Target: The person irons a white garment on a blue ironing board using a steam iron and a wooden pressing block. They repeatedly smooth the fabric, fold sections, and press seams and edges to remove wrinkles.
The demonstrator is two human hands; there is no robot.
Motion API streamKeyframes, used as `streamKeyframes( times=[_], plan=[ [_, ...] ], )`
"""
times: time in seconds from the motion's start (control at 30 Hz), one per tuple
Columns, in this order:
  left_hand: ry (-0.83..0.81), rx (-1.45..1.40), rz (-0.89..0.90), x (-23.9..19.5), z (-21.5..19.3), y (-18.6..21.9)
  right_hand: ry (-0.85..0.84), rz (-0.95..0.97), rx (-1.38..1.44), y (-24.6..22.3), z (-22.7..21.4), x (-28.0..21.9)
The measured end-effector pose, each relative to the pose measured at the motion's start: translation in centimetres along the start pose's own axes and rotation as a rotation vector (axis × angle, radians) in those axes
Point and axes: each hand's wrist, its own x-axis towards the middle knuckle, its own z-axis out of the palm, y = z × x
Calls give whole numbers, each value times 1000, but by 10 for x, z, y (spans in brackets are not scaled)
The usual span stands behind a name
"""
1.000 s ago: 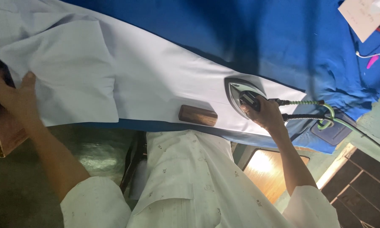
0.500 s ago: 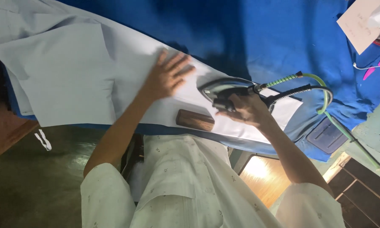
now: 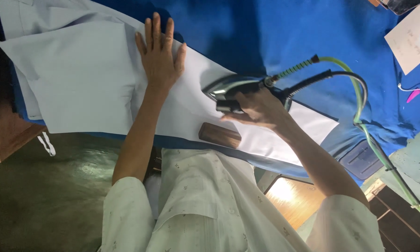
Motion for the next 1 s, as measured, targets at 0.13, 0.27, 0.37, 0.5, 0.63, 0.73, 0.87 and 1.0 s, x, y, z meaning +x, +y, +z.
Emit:
streamKeyframes(
  times=[0.13,0.27,0.37,0.5,0.63,0.73,0.87,1.0],
  plan=[
    [144,-43,-53,-10,5,-5,78,71,-25,1,17,38],
    [301,-308,55,-49,-56,37,-26,361,115,-2,20,82],
    [133,-395,112,-115,-60,60,-36,425,-5,4,27,100],
    [-212,-438,476,-181,-50,103,-103,479,30,6,26,111],
    [-414,-331,738,-194,-39,135,-42,414,40,8,31,109],
    [-382,-191,838,-200,-14,137,63,357,-17,15,40,108],
    [-460,-195,831,-201,-18,140,107,350,13,16,47,107],
    [-421,-218,765,-208,-16,134,47,402,-12,15,43,112]
  ],
)
